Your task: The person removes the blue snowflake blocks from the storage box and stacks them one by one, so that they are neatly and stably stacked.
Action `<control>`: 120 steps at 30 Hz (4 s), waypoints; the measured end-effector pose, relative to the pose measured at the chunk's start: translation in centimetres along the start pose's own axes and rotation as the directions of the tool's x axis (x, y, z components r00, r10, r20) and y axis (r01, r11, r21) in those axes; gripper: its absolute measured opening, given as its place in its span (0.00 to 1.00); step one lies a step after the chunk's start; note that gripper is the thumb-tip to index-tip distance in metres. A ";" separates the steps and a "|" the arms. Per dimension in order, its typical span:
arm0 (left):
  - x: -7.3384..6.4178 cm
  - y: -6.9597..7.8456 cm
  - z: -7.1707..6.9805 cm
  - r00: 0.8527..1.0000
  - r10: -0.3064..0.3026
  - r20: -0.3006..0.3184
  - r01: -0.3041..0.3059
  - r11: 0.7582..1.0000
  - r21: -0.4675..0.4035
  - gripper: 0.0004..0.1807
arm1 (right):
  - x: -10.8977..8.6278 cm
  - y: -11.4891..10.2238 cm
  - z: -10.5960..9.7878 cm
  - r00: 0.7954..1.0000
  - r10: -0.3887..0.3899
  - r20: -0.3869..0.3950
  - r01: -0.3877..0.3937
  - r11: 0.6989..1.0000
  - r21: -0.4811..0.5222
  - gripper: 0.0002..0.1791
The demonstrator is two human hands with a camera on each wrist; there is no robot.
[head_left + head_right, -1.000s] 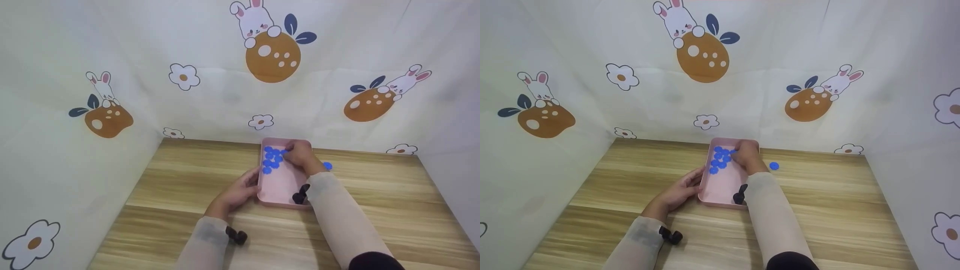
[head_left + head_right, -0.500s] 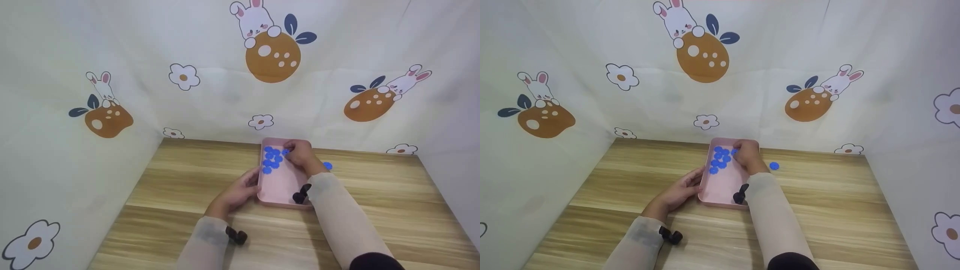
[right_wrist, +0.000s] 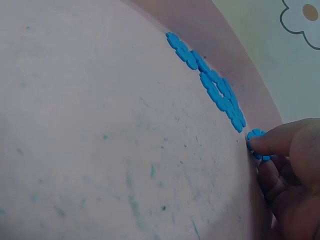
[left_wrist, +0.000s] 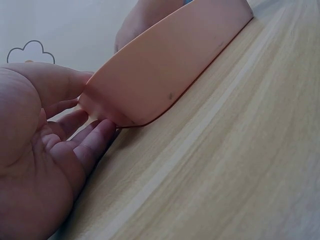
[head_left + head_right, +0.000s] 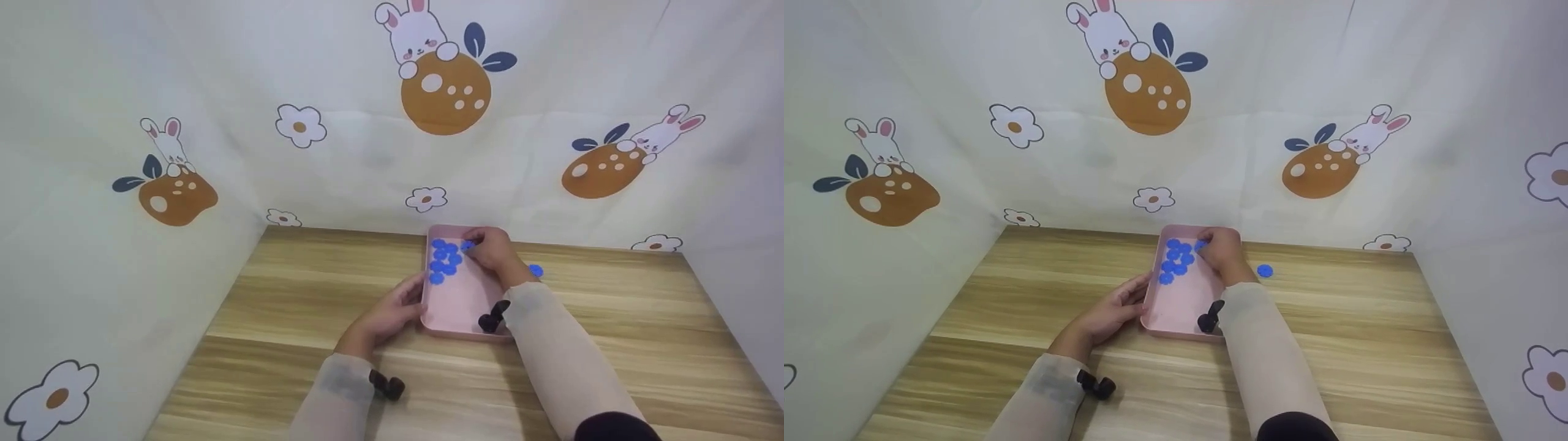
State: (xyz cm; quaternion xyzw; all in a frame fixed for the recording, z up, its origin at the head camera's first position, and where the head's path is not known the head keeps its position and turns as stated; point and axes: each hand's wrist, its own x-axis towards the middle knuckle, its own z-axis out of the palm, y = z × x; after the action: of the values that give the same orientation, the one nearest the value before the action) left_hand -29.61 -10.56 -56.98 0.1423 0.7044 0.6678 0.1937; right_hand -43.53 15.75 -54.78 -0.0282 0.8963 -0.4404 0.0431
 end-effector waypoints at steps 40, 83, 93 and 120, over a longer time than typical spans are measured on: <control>0.2 -0.3 -0.1 1.000 0.004 0.005 -0.004 1.000 -0.027 0.40 | -8.4 4.9 -10.8 0.965 0.244 -0.099 -0.102 0.693 0.714 0.20; 0.3 -0.4 -0.2 1.000 0.017 0.023 -0.016 1.000 -0.022 0.40 | -8.2 9.3 -9.1 0.940 0.313 -0.135 -0.249 0.902 0.353 0.23; 0.1 -0.1 -0.1 1.000 0.008 0.015 -0.007 1.000 -0.027 0.40 | -8.2 9.3 -9.0 0.937 0.311 -0.156 -0.237 0.899 0.368 0.23; 0.0 0.0 -0.2 1.000 -0.009 -0.007 0.009 1.000 -0.003 0.40 | -9.3 1.1 -7.8 0.992 0.124 0.016 -0.117 0.872 0.475 0.20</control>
State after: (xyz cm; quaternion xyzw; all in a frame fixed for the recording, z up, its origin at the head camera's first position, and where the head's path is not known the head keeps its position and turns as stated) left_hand -29.67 -10.74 -56.93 0.1365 0.7049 0.6684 0.1943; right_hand -35.14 23.41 -50.42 0.0421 0.7615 -0.6431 0.0694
